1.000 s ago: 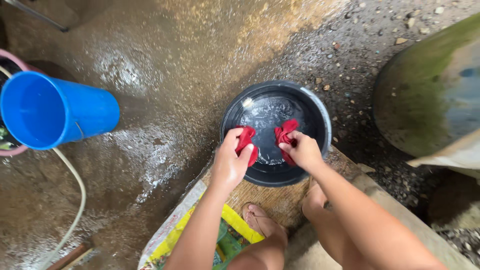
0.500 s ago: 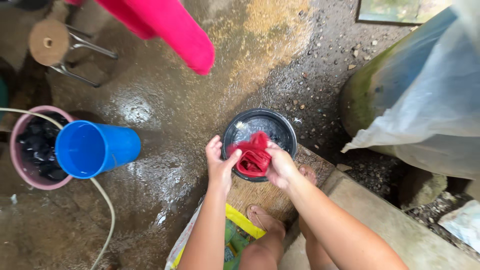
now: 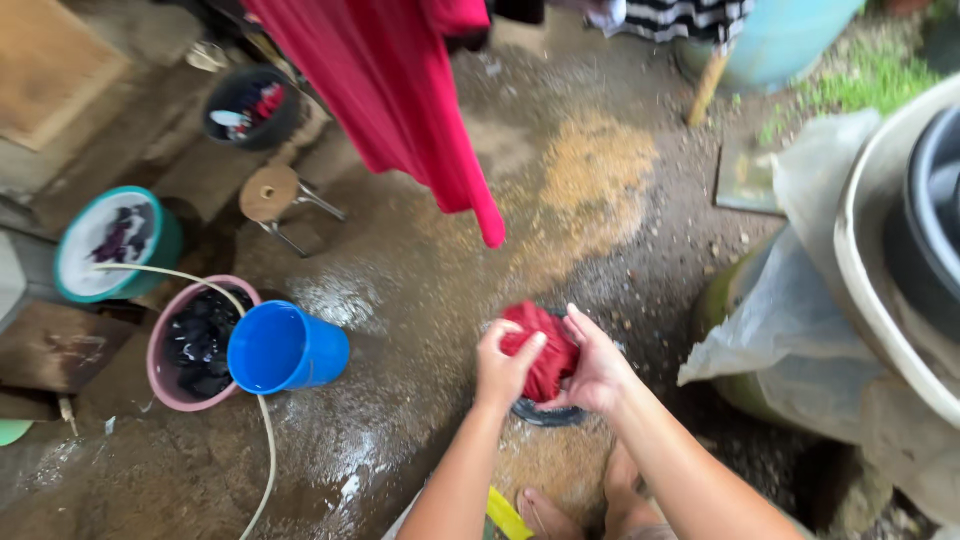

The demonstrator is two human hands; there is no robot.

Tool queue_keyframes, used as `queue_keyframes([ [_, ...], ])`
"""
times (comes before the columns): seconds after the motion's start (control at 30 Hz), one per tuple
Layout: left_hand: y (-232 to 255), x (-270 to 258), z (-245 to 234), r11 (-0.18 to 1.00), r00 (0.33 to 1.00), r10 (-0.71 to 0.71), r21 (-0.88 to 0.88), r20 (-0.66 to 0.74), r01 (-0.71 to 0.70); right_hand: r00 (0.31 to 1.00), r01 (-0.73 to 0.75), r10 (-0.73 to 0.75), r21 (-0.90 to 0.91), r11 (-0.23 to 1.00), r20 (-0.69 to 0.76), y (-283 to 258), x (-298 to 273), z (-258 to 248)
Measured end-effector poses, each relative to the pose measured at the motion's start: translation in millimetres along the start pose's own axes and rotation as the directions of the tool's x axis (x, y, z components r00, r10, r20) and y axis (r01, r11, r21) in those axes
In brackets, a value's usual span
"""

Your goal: The person washes clothes in a basin, rinses them in water, and then hangs the wet garments onto hangers and clips on a clothesline.

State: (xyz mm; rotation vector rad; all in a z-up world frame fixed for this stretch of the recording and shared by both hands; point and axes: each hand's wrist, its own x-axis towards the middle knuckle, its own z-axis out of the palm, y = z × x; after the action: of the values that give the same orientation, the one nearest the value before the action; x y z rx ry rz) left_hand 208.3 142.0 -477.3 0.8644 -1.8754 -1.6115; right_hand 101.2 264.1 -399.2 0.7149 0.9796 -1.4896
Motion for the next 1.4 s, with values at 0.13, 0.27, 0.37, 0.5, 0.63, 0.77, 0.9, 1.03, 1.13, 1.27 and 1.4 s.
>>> queue_keyframes([
  [0.13,65,-14,0,0.959,0.956,0.281,-0.071,0.081,-0.276,0.900,-0.068,0.022,0.091,0.993,0.435,-3,11,21],
  [0.27,58,4,0,0.978,0.994,0.090,-0.194,0.060,-0.077,0.931,0.155,-0.150,0.012,0.988,0.333,3,36,43],
  [0.37,31,15,19,0.847,0.937,-0.292,-0.507,-0.190,0.161,0.678,0.735,-0.726,-0.126,0.666,0.117,16,55,61],
  [0.5,17,49,24,0.517,0.884,-0.458,-0.837,-0.094,0.179,0.515,0.853,-0.826,-0.228,0.469,0.230,12,57,75],
  [0.63,39,61,8,0.218,0.794,-0.561,-0.885,0.232,0.412,0.139,0.862,-0.855,-0.487,-0.144,0.499,2,35,92],
  [0.77,41,72,8,0.148,0.904,-0.346,-0.937,0.251,0.317,-0.062,0.737,-0.766,-0.488,-0.467,0.640,-2,17,103],
  [0.9,34,80,7,0.115,0.922,-0.287,-0.947,0.259,0.301,-0.097,0.717,-0.703,-0.440,-0.541,0.705,-5,13,112],
  [1.03,36,87,1,0.126,0.921,-0.276,-0.940,0.275,0.318,-0.131,0.673,-0.659,-0.422,-0.607,0.740,-9,13,115],
  [1.13,39,86,-6,0.158,0.892,-0.368,-0.928,0.263,0.338,-0.138,0.668,-0.625,-0.393,-0.632,0.768,-5,12,122],
  [1.27,52,88,-15,0.186,0.921,-0.336,-0.944,0.199,0.271,-0.109,0.664,-0.642,-0.425,-0.615,0.759,-3,4,132],
  [1.4,95,74,-47,0.193,0.947,-0.315,-0.973,0.060,0.126,0.153,0.710,-0.642,-0.535,-0.458,0.752,-3,-4,158],
])
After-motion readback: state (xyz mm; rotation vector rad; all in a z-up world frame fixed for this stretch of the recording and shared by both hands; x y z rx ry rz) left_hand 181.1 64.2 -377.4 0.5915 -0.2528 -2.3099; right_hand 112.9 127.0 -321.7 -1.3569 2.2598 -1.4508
